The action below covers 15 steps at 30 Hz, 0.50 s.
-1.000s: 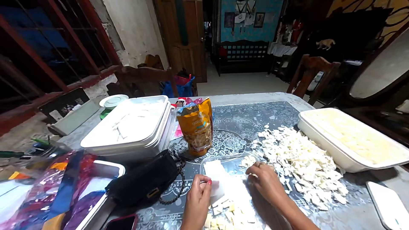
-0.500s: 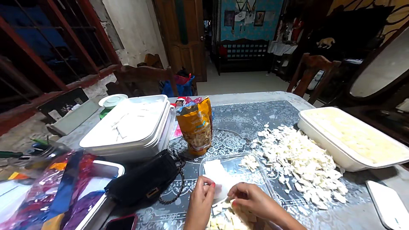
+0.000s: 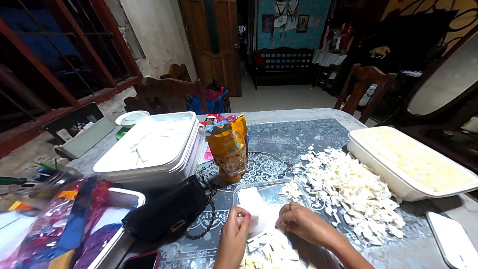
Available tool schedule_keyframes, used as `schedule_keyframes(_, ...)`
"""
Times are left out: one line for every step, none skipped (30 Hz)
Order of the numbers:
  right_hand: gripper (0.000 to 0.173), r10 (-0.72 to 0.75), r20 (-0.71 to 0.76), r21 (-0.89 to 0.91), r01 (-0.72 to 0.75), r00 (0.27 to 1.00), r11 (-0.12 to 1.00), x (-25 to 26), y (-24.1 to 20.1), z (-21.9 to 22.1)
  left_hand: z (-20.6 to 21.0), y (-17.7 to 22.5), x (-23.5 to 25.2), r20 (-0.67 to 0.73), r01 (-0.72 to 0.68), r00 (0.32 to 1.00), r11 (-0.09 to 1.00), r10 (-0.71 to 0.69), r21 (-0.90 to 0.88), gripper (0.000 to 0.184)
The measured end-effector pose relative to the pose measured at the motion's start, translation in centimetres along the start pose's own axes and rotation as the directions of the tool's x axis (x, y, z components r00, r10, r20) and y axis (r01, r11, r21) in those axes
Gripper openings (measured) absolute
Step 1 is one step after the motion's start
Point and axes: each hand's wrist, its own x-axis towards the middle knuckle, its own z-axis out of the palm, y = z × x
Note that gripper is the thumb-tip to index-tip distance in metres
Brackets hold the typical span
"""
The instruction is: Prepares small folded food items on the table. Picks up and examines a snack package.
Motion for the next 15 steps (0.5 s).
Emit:
schedule_keyframes(0.02,-0.028,0.008,-0.007,0.028,1.0,1.0,0.09,0.12,0.27,0.02,-0.06,0.03,0.0,-0.002,1.0,1.0,0.002,0.0,0.02)
schedule_keyframes(0.019,-0.033,0.019,-0.017,0.033,0.999,0.999,0.18,0.11,0.47,0.05,-0.11,0.05,0.0,-0.004,1.0,1.0,0.004,-0.004,0.02)
schedule_keyframes(0.018,-0.025,0.032,-0.024,0.025,0.999,0.999,0.24,0.01,0.56,0.05,-0.11,0.04,0.001,-0.005,1.0,1.0,0.005,-0.005,0.02)
schedule_keyframes(0.018,-0.009,0.041,-0.031,0.01,0.999,0.999,0.3,-0.09,0.57,0.04,-0.09,0.05,0.001,-0.005,1.0,1.0,0.005,-0.003,0.02)
schedule_keyframes(0.018,0.016,0.054,-0.038,-0.014,0.998,0.999,0.36,-0.18,0.48,0.04,-0.09,0.08,0.001,-0.004,1.0,1.0,0.004,0.0,0.02)
schedule_keyframes(0.02,0.043,0.07,-0.043,-0.04,0.997,0.998,0.37,-0.25,0.38,0.05,-0.13,0.09,-0.001,-0.004,1.0,1.0,0.004,0.002,0.02)
schedule_keyframes(0.022,0.066,0.08,-0.044,-0.063,0.995,0.997,0.37,-0.26,0.31,0.04,-0.16,0.1,0.0,-0.004,1.0,1.0,0.004,0.001,0.02)
schedule_keyframes(0.023,0.081,0.079,-0.035,-0.079,0.994,0.996,0.36,-0.25,0.24,0.02,-0.19,0.1,0.0,-0.006,1.0,1.0,0.006,-0.002,0.02)
schedule_keyframes(0.025,0.089,0.067,-0.014,-0.088,0.994,0.996,0.34,-0.23,0.18,0.02,-0.21,0.09,0.0,-0.006,1.0,1.0,0.006,-0.002,0.02)
schedule_keyframes(0.026,0.083,0.04,0.014,-0.084,0.996,0.996,0.28,-0.17,0.15,0.03,-0.24,0.09,0.0,-0.005,1.0,1.0,0.005,-0.004,0.02)
schedule_keyframes(0.026,0.074,0.014,0.041,-0.075,0.997,0.996,0.21,-0.13,0.1,0.04,-0.26,0.11,0.0,0.0,1.0,1.0,0.0,-0.012,0.019)
schedule_keyframes(0.026,0.065,-0.013,0.068,-0.064,0.998,0.996,0.12,-0.08,0.07,0.04,-0.3,0.13,0.0,0.003,1.0,1.0,-0.003,-0.019,0.019)
schedule_keyframes(0.027,0.063,-0.031,0.094,-0.06,0.998,0.994,0.06,-0.07,0.0,0.04,-0.33,0.14,-0.002,0.003,1.0,1.0,-0.003,-0.025,0.019)
schedule_keyframes(0.028,0.063,-0.046,0.115,-0.057,0.997,0.992,0.02,-0.07,-0.08,0.04,-0.36,0.16,-0.002,0.0,1.0,1.0,0.0,-0.03,0.018)
schedule_keyframes(0.029,0.066,-0.058,0.132,-0.058,0.996,0.99,-0.03,-0.08,-0.14,0.04,-0.37,0.18,-0.002,-0.004,1.0,0.999,0.004,-0.033,0.018)
